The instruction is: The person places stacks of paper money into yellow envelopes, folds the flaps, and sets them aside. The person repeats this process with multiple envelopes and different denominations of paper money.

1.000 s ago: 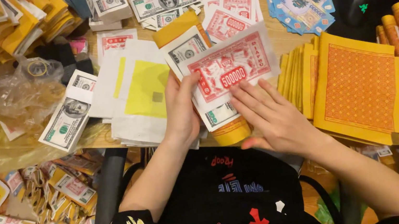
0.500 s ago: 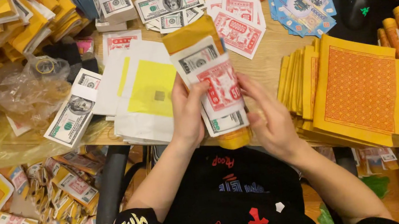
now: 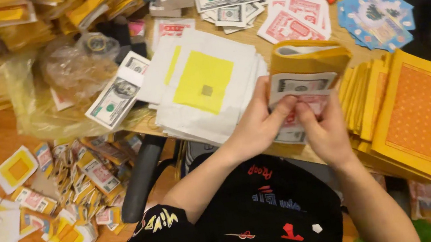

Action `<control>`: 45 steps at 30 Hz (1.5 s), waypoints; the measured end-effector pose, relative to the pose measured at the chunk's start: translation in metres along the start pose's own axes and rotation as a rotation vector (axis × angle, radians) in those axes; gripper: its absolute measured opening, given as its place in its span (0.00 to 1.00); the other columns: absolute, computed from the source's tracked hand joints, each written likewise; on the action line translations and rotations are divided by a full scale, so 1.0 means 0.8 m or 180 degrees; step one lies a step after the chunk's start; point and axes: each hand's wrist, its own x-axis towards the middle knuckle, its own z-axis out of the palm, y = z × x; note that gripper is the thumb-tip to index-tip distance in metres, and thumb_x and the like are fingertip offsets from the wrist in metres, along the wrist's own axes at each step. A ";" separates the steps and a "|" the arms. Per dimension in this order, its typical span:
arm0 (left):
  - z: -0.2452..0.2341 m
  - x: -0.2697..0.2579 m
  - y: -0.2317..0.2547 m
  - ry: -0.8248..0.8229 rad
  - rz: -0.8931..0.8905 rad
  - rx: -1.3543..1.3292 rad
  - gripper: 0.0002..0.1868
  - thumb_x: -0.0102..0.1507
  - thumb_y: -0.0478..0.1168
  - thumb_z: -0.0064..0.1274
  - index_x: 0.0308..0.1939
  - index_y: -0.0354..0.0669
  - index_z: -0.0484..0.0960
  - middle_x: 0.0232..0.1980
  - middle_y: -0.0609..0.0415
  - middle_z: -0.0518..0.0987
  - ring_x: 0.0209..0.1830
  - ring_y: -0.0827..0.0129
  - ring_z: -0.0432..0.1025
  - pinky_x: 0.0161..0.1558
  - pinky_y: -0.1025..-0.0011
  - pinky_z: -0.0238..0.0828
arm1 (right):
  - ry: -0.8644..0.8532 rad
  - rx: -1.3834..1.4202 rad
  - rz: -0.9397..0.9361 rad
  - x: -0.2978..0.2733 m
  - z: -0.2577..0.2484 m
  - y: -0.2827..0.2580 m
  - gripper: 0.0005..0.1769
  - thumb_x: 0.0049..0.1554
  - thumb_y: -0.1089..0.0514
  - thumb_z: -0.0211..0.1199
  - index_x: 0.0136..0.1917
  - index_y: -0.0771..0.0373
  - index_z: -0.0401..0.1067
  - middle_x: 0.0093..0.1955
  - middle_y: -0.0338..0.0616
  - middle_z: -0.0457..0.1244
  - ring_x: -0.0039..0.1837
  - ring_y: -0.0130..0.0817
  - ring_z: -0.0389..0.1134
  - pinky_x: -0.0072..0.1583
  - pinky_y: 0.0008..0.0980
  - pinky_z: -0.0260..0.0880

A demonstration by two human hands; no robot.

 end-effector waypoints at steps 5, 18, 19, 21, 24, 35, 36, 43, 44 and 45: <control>-0.016 -0.018 0.052 -0.0308 0.0517 0.0351 0.19 0.69 0.48 0.42 0.53 0.37 0.61 0.39 0.45 0.67 0.42 0.61 0.66 0.49 0.59 0.66 | 0.0044 0.0347 -0.0052 -0.019 -0.022 0.040 0.16 0.51 0.70 0.66 0.54 0.68 0.70 0.45 0.47 0.66 0.49 0.31 0.66 0.56 0.39 0.68; -0.262 -0.162 0.017 -0.0141 0.0879 0.4253 0.19 0.68 0.35 0.46 0.63 0.33 0.68 0.60 0.41 0.71 0.58 0.50 0.65 0.58 0.55 0.64 | 0.1553 0.0849 0.1574 -0.064 -0.075 0.076 0.11 0.61 0.59 0.59 0.56 0.55 0.63 0.50 0.33 0.63 0.47 0.19 0.65 0.49 0.26 0.72; -0.269 -0.165 0.011 -0.0156 0.0880 0.4234 0.19 0.68 0.35 0.46 0.63 0.33 0.68 0.60 0.41 0.71 0.58 0.50 0.65 0.58 0.55 0.64 | 0.1568 0.0833 0.1585 -0.063 -0.068 0.071 0.11 0.61 0.59 0.59 0.56 0.55 0.63 0.50 0.33 0.63 0.47 0.19 0.65 0.49 0.26 0.72; -0.278 -0.162 -0.009 -0.0433 0.0930 0.4757 0.21 0.64 0.32 0.45 0.61 0.34 0.70 0.60 0.42 0.70 0.58 0.51 0.63 0.56 0.58 0.61 | 0.1274 0.0670 0.1357 -0.060 -0.067 0.059 0.09 0.61 0.60 0.57 0.55 0.57 0.67 0.51 0.32 0.63 0.50 0.18 0.64 0.55 0.21 0.68; -0.290 -0.161 -0.011 -0.0505 0.1196 0.4697 0.09 0.64 0.37 0.44 0.45 0.37 0.74 0.46 0.48 0.73 0.45 0.55 0.68 0.47 0.63 0.63 | 0.0899 0.0378 0.1082 -0.062 -0.060 0.028 0.20 0.56 0.56 0.59 0.61 0.63 0.66 0.57 0.41 0.64 0.56 0.26 0.64 0.63 0.27 0.65; -0.088 -0.131 0.043 0.0217 -0.0336 0.1161 0.02 0.55 0.34 0.61 0.32 0.43 0.87 0.38 0.55 0.82 0.39 0.73 0.75 0.45 0.79 0.68 | -0.1741 0.1735 0.1013 -0.074 -0.036 -0.032 0.21 0.53 0.54 0.67 0.55 0.71 0.72 0.55 0.52 0.69 0.54 0.38 0.71 0.58 0.38 0.73; -0.061 -0.127 0.035 0.0044 -0.0476 0.0870 0.01 0.55 0.34 0.61 0.31 0.41 0.86 0.36 0.53 0.84 0.38 0.72 0.77 0.46 0.77 0.71 | -0.2245 0.1559 0.1117 -0.080 -0.031 -0.018 0.17 0.54 0.57 0.66 0.54 0.68 0.72 0.53 0.46 0.69 0.51 0.32 0.71 0.54 0.32 0.75; 0.016 -0.092 0.010 -0.0159 -0.1813 -0.1604 0.13 0.53 0.26 0.58 0.43 0.30 0.84 0.44 0.43 0.84 0.38 0.64 0.78 0.41 0.64 0.80 | -0.1326 0.0636 0.1395 -0.070 -0.026 -0.056 0.14 0.52 0.57 0.68 0.51 0.61 0.74 0.47 0.36 0.69 0.47 0.22 0.67 0.51 0.25 0.71; 0.019 -0.095 0.006 -0.0130 -0.1944 -0.1819 0.09 0.60 0.35 0.52 0.40 0.32 0.82 0.39 0.46 0.82 0.32 0.68 0.73 0.34 0.69 0.70 | -0.1072 0.0734 0.1557 -0.073 -0.029 -0.053 0.13 0.51 0.58 0.69 0.49 0.63 0.76 0.47 0.38 0.70 0.47 0.23 0.68 0.50 0.25 0.71; 0.021 -0.097 0.001 -0.0102 -0.2075 -0.2035 0.15 0.66 0.44 0.46 0.38 0.35 0.81 0.33 0.49 0.80 0.26 0.72 0.67 0.27 0.73 0.61 | -0.0814 0.0833 0.1716 -0.076 -0.032 -0.050 0.11 0.50 0.59 0.69 0.47 0.65 0.77 0.47 0.39 0.70 0.46 0.24 0.69 0.49 0.25 0.71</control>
